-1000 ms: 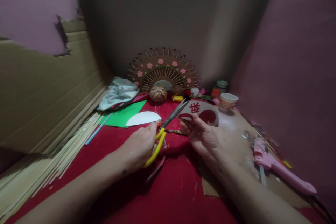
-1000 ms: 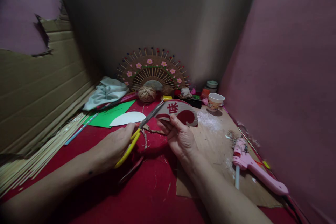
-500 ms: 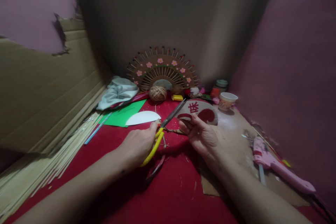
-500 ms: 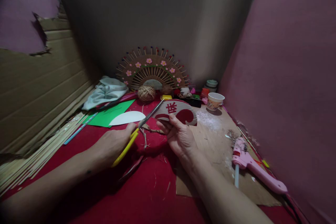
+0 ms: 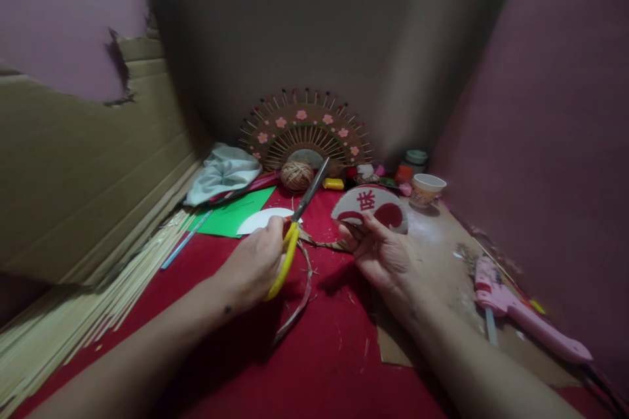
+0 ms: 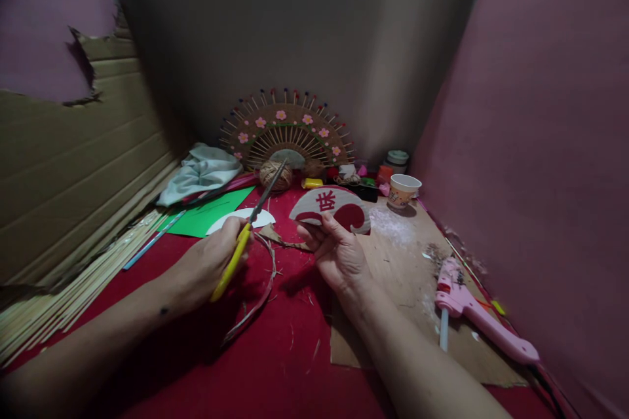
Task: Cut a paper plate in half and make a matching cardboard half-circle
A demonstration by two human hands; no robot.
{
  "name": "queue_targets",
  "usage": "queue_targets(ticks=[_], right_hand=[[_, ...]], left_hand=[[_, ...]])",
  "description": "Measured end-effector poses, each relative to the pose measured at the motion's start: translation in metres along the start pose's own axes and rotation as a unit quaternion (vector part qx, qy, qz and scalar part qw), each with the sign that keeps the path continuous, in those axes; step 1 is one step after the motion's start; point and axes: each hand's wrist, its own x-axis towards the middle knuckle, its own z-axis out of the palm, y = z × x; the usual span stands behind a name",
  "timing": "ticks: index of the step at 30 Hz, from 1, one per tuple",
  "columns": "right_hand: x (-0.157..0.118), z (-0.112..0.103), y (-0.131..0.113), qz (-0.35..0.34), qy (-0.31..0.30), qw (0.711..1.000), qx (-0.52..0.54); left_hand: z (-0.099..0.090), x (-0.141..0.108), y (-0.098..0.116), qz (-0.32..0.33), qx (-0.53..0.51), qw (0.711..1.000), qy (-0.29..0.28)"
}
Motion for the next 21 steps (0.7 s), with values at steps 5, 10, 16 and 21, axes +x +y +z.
queue_targets(ticks=[5, 10, 16, 21], right_hand=[[-0.001, 0.002, -0.001, 0.004, -0.012, 1.000, -0.008], [-0.002, 0.003, -0.001, 0.001, -0.030, 1.000, -0.010], [-0.005, 0.003, 0.000, -0.001, -0.067, 0.997, -0.043], [-0.005, 0.003, 0.001, -0.005, -0.054, 0.997, -0.052]], left_hand=[[0.001, 0.000, 0.002, 0.019, 0.014, 1.000, -0.014], [0.006, 0.006, -0.006, -0.017, 0.095, 0.994, -0.060], [0.011, 0.007, -0.010, 0.020, 0.101, 0.991, -0.082], [0.000, 0.008, -0.011, 0.086, 0.039, 0.989, -0.110]])
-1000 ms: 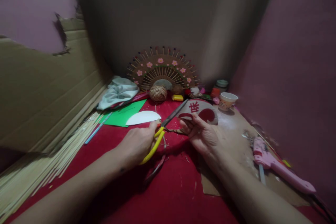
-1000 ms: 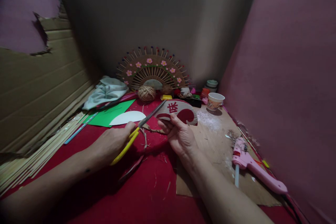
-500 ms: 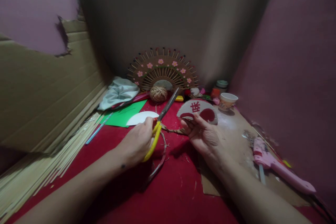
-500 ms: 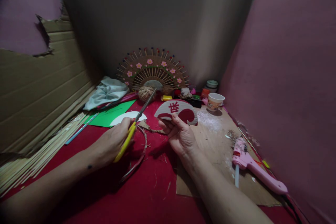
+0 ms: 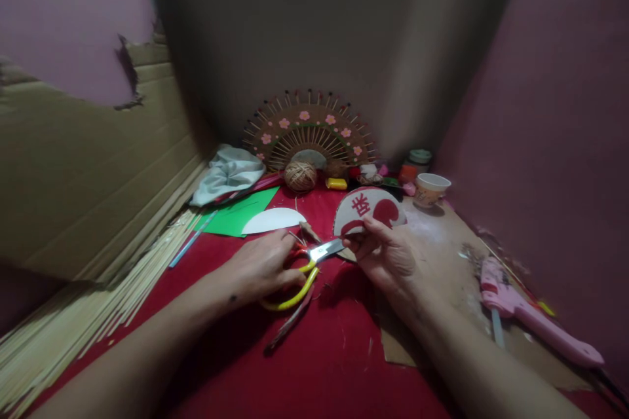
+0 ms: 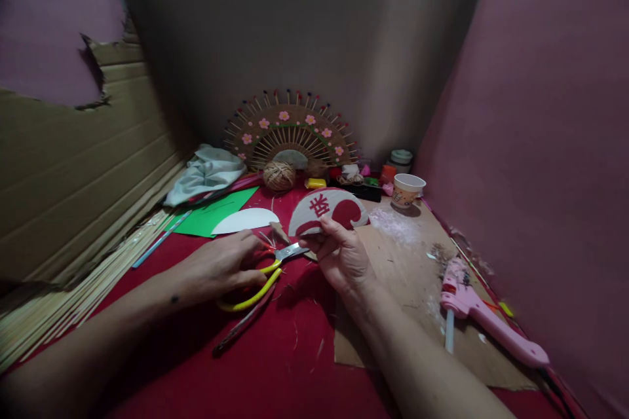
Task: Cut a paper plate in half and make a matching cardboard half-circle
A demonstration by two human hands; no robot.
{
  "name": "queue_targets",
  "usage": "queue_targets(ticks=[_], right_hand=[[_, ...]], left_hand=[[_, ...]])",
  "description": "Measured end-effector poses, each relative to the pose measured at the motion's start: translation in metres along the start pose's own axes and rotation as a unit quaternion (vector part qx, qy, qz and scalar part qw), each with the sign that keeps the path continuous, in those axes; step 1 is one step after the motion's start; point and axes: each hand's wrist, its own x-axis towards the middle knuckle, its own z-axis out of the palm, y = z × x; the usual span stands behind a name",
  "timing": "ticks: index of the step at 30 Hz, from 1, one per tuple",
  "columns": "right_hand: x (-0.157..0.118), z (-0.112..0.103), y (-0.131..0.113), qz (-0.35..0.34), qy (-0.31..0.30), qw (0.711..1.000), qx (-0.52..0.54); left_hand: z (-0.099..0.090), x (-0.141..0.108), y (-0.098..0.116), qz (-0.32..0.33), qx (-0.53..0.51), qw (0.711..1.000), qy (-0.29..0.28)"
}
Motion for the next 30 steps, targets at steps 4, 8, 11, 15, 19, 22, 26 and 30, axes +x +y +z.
queue_targets(ticks=[4, 8, 11, 15, 19, 22, 26, 30], right_hand=[[0.000, -0.003, 0.001, 0.012, 0.001, 1.000, -0.011], [0.000, -0.007, 0.004, 0.034, 0.012, 0.999, -0.038], [0.001, -0.008, 0.007, 0.038, -0.006, 0.998, -0.050], [0.001, -0.007, 0.009, 0.033, -0.039, 0.997, -0.062], [0.001, -0.006, 0.008, 0.047, -0.058, 0.996, -0.044], [0.002, -0.007, 0.008, 0.062, -0.052, 0.997, -0.021], [0.003, -0.007, 0.009, 0.063, -0.043, 0.997, -0.028], [0.003, -0.008, 0.011, 0.053, -0.054, 0.997, -0.035]], left_hand=[[-0.009, 0.009, -0.028, -0.017, -0.021, 0.992, 0.122], [-0.004, 0.024, -0.064, -0.115, 0.098, 0.974, 0.170], [0.004, 0.031, -0.077, -0.134, 0.101, 0.975, 0.147], [0.011, 0.033, -0.077, -0.145, 0.092, 0.975, 0.138], [0.012, 0.035, -0.078, -0.164, 0.073, 0.974, 0.141], [0.012, 0.039, -0.086, -0.179, 0.043, 0.975, 0.126], [0.010, 0.042, -0.093, -0.188, 0.007, 0.974, 0.125], [0.006, 0.045, -0.094, -0.163, -0.044, 0.978, 0.125]])
